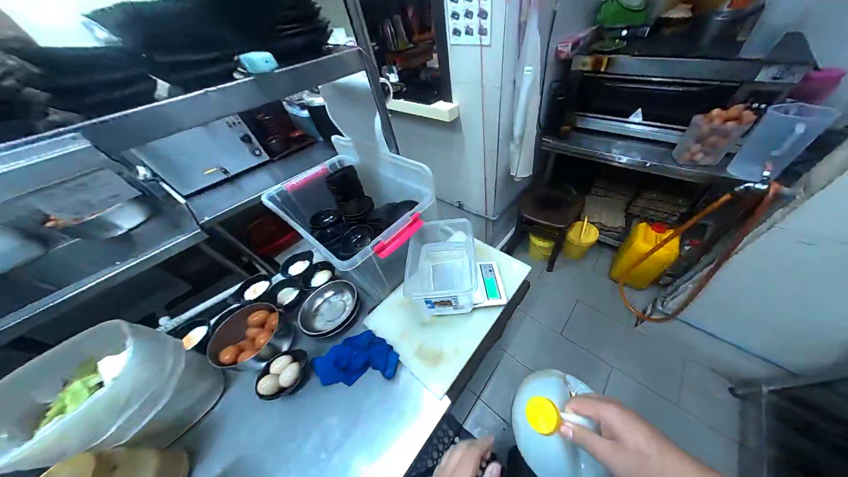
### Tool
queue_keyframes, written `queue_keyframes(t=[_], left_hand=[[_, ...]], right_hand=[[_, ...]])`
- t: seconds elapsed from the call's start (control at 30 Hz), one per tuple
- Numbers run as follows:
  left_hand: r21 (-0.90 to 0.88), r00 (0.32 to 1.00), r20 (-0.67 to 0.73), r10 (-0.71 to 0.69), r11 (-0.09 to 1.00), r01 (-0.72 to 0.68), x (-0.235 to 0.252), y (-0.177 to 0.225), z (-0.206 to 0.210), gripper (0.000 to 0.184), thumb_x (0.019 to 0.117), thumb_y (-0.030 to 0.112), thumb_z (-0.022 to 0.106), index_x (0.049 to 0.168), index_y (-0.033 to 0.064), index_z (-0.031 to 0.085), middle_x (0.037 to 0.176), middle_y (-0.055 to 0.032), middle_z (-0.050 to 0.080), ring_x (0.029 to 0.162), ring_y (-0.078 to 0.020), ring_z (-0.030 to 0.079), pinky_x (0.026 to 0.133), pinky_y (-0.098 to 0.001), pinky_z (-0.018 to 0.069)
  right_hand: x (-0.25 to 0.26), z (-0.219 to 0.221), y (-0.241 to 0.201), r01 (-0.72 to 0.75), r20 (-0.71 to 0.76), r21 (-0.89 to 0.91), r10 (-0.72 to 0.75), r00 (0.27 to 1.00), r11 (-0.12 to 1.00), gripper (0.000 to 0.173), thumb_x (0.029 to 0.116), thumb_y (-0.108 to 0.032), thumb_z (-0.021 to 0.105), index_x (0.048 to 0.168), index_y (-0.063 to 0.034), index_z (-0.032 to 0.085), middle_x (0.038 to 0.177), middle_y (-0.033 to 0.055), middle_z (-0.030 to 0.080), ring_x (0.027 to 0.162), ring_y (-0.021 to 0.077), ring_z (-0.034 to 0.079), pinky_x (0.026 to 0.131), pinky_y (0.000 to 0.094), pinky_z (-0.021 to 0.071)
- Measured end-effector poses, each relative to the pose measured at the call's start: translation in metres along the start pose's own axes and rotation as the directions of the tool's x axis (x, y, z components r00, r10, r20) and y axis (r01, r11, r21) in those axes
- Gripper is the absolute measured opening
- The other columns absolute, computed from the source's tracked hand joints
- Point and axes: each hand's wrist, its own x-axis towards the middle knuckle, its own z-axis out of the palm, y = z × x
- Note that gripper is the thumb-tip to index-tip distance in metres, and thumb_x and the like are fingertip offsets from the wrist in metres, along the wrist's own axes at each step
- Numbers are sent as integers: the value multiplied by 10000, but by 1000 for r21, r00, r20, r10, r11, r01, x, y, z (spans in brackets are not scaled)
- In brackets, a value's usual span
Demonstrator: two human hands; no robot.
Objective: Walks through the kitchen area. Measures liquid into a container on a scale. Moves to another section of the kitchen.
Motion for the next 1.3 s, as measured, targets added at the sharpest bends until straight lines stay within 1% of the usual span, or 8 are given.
queue_keyframes(t=[0.13,0.3,0.43,0.53,0.63,0.77,1.1,1.3], left_hand=[[113,949,-126,289,955,-275,75,68,-39,352,1042,327,580,1332,153,677,1207,-36,704,1134,-158,660,975,-400,566],[1,920,-195,341,938,-347,134,53,-52,308,1049,329,560,1238,145,718,1121,-4,713,1038,-114,673,919,-362,587],[-465,991,91,-97,876,128,173,-2,-19,250,1035,252,571,1124,71,720,979,-38,716,856,-120,684,797,-328,584],[-669,857,269,-440,554,495,217,-42,35,347,1027,204,596,1295,-16,582,1110,-173,699,885,-261,722,774,-428,617],[-804,765,278,-580,295,516,259,-46,62,500,1038,232,614,1439,-9,438,1154,-211,680,884,-285,724,763,-428,615],[-880,687,292,-665,94,466,301,-36,69,448,1057,346,585,1296,-32,554,1032,-169,734,753,-232,730,666,-363,612],[-878,506,43,-862,210,431,321,-21,91,355,1040,306,626,981,-42,593,657,-102,642,516,-188,648,490,-328,570],[-913,404,-53,-913,208,350,325,-15,107,334,1026,289,652,912,-19,589,623,-106,609,483,-198,626,456,-335,557]], right_hand=[[28,-45,3,66,40,-61,-64,997,996,337,1011,-384,599,879,-82,671,791,67,629,744,176,620,681,384,522],[55,-82,-2,102,-21,-122,-105,994,987,341,1004,-395,601,868,-94,682,787,51,652,741,152,633,670,368,529],[64,-99,-8,-7,-135,-67,-2,991,998,334,1005,-403,602,883,-105,690,772,16,637,696,99,597,626,329,502],[68,-112,-11,-86,-190,-17,81,978,996,297,1000,-378,617,889,-116,701,754,-15,630,661,66,581,598,290,491],[76,-124,-5,-136,-206,13,136,969,991,250,992,-336,632,908,-113,709,750,-17,643,642,63,589,586,292,502],[91,-145,11,-176,-157,59,183,970,983,225,1002,-272,628,925,-74,704,761,3,652,655,81,601,610,303,512],[147,-219,97,-57,-37,30,58,998,998,226,991,-227,645,917,-26,715,806,69,668,712,112,613,654,324,513],[184,-262,138,-19,11,-68,20,1000,997,267,983,-300,644,915,-59,737,867,76,700,798,143,651,723,369,536]])
